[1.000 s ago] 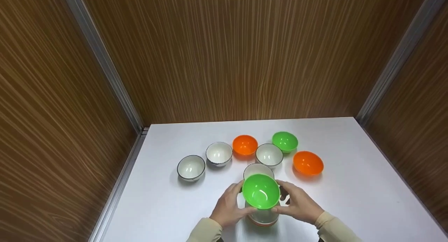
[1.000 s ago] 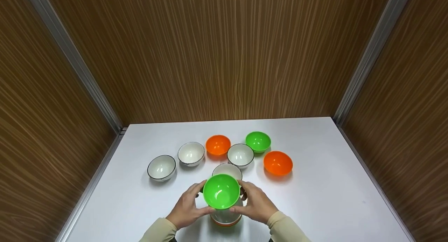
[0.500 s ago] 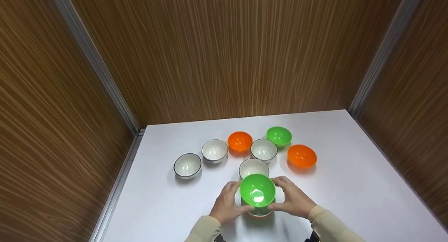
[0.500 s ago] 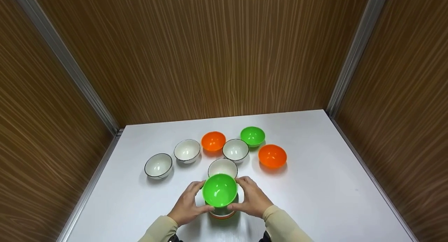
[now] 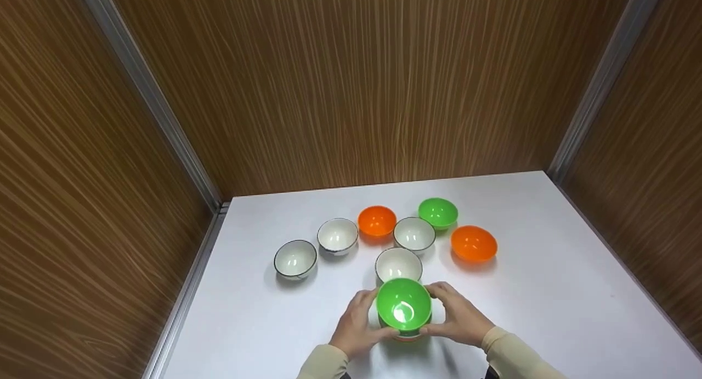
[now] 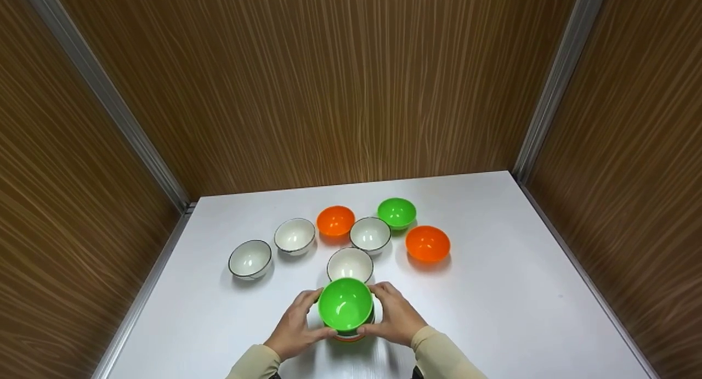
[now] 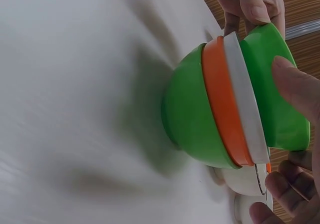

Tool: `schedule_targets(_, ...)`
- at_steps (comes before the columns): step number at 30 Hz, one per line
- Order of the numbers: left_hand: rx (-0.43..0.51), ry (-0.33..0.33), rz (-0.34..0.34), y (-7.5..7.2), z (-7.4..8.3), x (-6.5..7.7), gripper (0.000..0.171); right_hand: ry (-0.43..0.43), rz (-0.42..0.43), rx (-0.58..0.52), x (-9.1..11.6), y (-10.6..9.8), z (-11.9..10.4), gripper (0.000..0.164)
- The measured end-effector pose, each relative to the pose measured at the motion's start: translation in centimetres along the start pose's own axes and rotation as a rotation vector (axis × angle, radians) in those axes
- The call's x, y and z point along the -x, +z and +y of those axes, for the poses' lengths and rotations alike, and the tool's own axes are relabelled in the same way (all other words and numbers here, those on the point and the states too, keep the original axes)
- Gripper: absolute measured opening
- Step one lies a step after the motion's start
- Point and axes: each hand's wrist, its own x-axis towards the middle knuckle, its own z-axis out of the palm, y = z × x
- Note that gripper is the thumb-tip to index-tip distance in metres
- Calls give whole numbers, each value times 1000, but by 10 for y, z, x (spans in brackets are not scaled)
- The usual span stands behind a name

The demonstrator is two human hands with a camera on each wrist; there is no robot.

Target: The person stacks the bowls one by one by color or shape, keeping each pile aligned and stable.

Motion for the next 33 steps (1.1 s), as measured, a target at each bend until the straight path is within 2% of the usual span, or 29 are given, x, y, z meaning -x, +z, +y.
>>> schedule_targets(11,-5,3,-1,7,-3,1,99,-25,6,27,2,6,8,80)
schedule_targets(20,-2,-13,-11,12,-7,0,98,-7,3,22,5,9,12,82)
schedule_targets(27,2,-28,-36,12,-7,0,98,-34,38,3,6,12,14,79)
schedule_targets(33,-2,-8,-22,11,-8,-1,97,-52,58,17,5,14,16,78)
